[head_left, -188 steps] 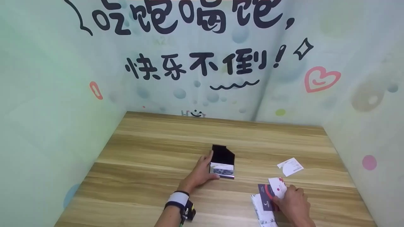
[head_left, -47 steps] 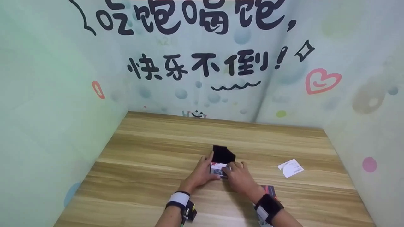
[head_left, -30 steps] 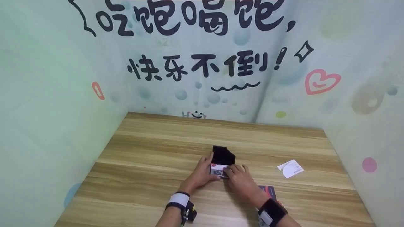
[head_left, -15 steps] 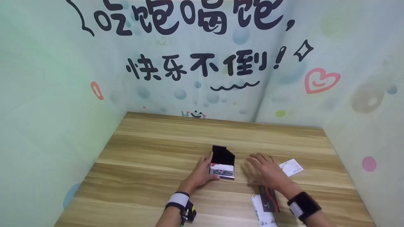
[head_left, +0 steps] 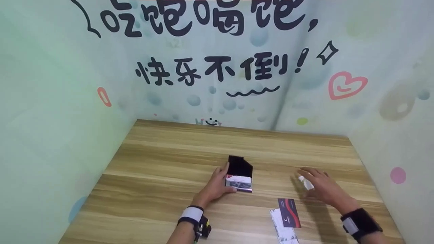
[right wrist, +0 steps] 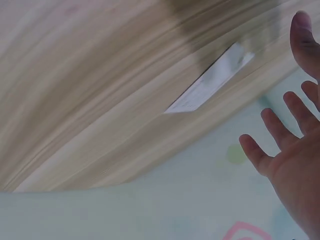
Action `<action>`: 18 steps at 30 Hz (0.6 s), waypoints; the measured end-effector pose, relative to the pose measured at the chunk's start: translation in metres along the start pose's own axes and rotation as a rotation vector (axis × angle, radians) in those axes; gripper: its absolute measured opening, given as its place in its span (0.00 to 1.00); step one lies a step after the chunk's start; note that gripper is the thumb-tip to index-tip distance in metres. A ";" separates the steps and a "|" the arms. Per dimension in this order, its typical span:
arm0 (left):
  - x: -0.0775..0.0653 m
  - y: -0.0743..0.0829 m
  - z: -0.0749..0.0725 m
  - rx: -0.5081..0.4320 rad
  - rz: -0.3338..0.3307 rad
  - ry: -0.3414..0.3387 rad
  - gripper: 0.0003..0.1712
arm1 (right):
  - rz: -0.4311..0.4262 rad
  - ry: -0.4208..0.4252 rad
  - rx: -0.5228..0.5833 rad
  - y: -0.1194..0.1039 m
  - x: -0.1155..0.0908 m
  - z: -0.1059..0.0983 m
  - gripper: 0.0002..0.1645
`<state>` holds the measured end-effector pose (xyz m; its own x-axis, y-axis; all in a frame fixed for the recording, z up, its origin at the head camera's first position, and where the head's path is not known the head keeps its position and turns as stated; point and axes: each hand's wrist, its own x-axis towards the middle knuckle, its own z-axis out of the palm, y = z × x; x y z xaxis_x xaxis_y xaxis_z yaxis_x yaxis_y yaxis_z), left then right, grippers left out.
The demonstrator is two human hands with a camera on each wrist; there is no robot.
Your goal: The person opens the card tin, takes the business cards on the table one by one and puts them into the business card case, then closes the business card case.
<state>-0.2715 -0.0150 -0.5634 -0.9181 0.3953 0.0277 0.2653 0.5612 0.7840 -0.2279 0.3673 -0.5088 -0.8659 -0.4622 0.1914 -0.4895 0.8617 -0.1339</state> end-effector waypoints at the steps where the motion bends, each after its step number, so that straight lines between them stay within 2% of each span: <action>1: 0.000 0.000 -0.001 0.001 0.002 0.005 0.61 | 0.014 -0.008 0.004 0.004 -0.002 -0.001 0.53; 11: -0.001 0.000 -0.001 -0.004 0.009 0.001 0.62 | 0.099 -0.062 -0.057 0.033 -0.018 0.000 0.51; 18: 0.000 0.000 -0.002 0.006 0.010 0.002 0.61 | 0.096 -0.056 -0.061 0.046 -0.020 -0.005 0.39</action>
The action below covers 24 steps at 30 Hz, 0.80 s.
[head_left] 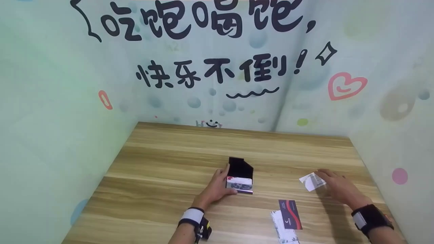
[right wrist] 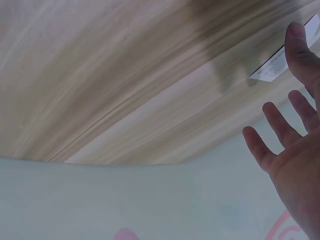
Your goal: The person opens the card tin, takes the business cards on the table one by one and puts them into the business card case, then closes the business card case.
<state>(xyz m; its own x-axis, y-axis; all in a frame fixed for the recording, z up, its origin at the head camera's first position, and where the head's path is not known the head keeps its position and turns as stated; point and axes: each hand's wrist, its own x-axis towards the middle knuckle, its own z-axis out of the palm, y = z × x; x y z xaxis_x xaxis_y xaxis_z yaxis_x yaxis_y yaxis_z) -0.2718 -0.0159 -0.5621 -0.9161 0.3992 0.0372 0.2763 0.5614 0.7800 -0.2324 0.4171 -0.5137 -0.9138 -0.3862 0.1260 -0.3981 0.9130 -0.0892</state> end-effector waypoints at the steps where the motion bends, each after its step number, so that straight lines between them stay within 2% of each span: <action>1: 0.000 0.000 0.000 0.002 0.000 -0.001 0.61 | 0.000 0.002 0.003 0.002 0.000 0.000 0.39; 6: 0.001 0.000 0.002 0.005 0.013 -0.001 0.61 | 0.005 -0.018 0.033 0.009 0.004 0.000 0.44; 12: -0.001 0.000 0.004 0.012 0.017 -0.002 0.61 | 0.087 -0.196 0.131 0.005 0.014 -0.005 0.48; 14: -0.002 0.000 0.004 0.009 0.015 -0.004 0.61 | 0.095 -0.225 0.133 0.002 0.017 -0.006 0.47; 20: -0.002 0.001 0.002 -0.014 0.011 0.000 0.61 | 0.073 -0.169 0.099 0.004 0.018 -0.002 0.35; 24: -0.002 0.001 0.001 -0.015 0.016 0.008 0.61 | 0.100 -0.164 0.129 0.006 0.015 0.000 0.29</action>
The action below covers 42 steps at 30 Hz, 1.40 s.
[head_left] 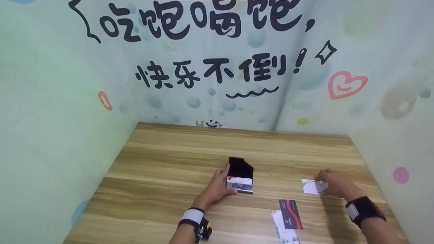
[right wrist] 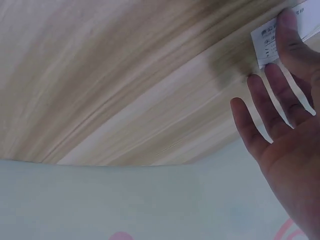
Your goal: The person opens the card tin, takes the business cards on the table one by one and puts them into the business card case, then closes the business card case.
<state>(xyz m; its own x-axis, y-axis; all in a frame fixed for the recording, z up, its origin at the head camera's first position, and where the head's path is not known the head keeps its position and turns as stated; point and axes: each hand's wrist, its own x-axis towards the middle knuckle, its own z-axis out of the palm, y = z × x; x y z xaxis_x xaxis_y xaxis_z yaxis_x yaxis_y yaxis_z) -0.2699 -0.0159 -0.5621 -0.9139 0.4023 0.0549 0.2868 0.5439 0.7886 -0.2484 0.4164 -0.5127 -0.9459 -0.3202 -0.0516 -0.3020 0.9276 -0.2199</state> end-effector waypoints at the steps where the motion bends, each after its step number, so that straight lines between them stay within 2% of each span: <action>1: 0.000 0.000 0.000 -0.004 0.001 0.001 0.61 | 0.012 -0.004 0.009 0.000 -0.001 0.001 0.28; 7: 0.001 -0.002 0.002 -0.005 0.018 0.003 0.61 | 0.023 -0.014 0.048 -0.005 -0.007 0.004 0.28; 12: 0.002 -0.003 0.002 -0.015 0.030 0.008 0.61 | 0.022 0.022 0.064 -0.011 -0.009 0.007 0.30; 23: 0.001 -0.002 0.001 -0.015 0.021 0.013 0.61 | -0.030 0.176 -0.075 -0.014 -0.015 0.015 0.27; 33: 0.002 -0.002 0.001 -0.007 0.001 0.002 0.61 | -0.159 0.357 -0.221 -0.027 -0.015 0.020 0.23; 37: 0.001 -0.001 -0.001 0.015 0.010 -0.007 0.61 | -0.203 0.390 -0.268 -0.036 -0.012 0.017 0.25; 42: 0.001 0.000 -0.001 0.016 0.010 -0.008 0.60 | -0.256 0.436 -0.266 -0.048 -0.005 0.014 0.26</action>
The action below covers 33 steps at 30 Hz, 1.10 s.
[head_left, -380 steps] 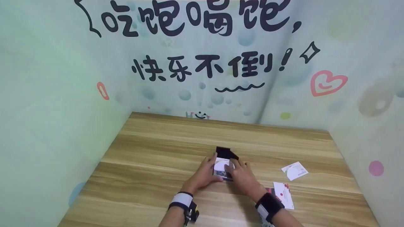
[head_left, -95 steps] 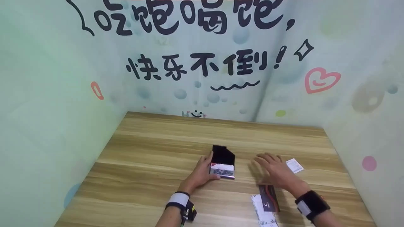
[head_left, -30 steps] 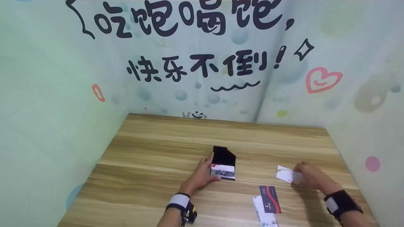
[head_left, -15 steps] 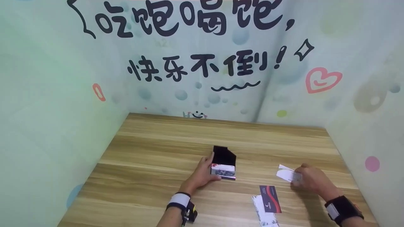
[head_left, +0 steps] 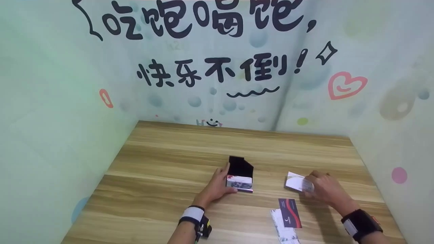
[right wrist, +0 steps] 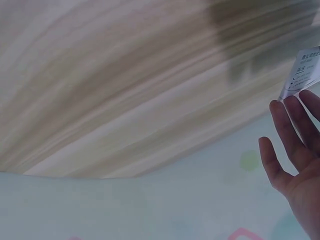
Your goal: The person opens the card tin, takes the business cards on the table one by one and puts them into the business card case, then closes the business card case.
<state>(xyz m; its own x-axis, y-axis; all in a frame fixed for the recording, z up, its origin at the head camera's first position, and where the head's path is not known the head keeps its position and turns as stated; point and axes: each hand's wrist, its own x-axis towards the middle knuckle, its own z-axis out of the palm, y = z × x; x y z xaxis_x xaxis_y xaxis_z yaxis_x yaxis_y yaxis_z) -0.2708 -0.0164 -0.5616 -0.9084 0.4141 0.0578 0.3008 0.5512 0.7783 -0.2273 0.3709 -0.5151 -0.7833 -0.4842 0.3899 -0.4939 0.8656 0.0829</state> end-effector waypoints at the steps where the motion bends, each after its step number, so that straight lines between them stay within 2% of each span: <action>1: 0.000 0.000 0.000 -0.002 -0.002 0.000 0.61 | -0.016 0.019 -0.002 -0.002 0.002 0.000 0.27; 6: 0.000 0.000 0.000 -0.005 -0.011 0.007 0.60 | -0.108 0.117 -0.011 -0.012 0.016 0.001 0.26; 9: 0.001 0.000 0.000 0.000 -0.018 0.007 0.60 | -0.140 0.136 -0.005 -0.019 0.026 0.002 0.26; 22: 0.001 -0.001 0.002 -0.022 0.008 0.027 0.60 | -0.157 0.122 0.008 -0.054 0.061 0.010 0.26; 27: 0.000 -0.001 0.000 -0.025 0.029 0.035 0.61 | -0.160 0.078 -0.046 -0.067 0.073 0.016 0.31; 33: 0.000 -0.002 0.001 -0.024 0.019 0.034 0.61 | -0.167 0.027 -0.056 -0.082 0.087 0.022 0.29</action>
<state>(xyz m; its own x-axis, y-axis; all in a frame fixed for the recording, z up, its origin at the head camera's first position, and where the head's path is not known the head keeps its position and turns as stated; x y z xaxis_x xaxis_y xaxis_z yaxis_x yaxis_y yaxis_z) -0.2713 -0.0164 -0.5636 -0.9121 0.3990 0.0941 0.3116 0.5256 0.7916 -0.2634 0.2552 -0.5086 -0.6813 -0.6191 0.3906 -0.5939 0.7794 0.1994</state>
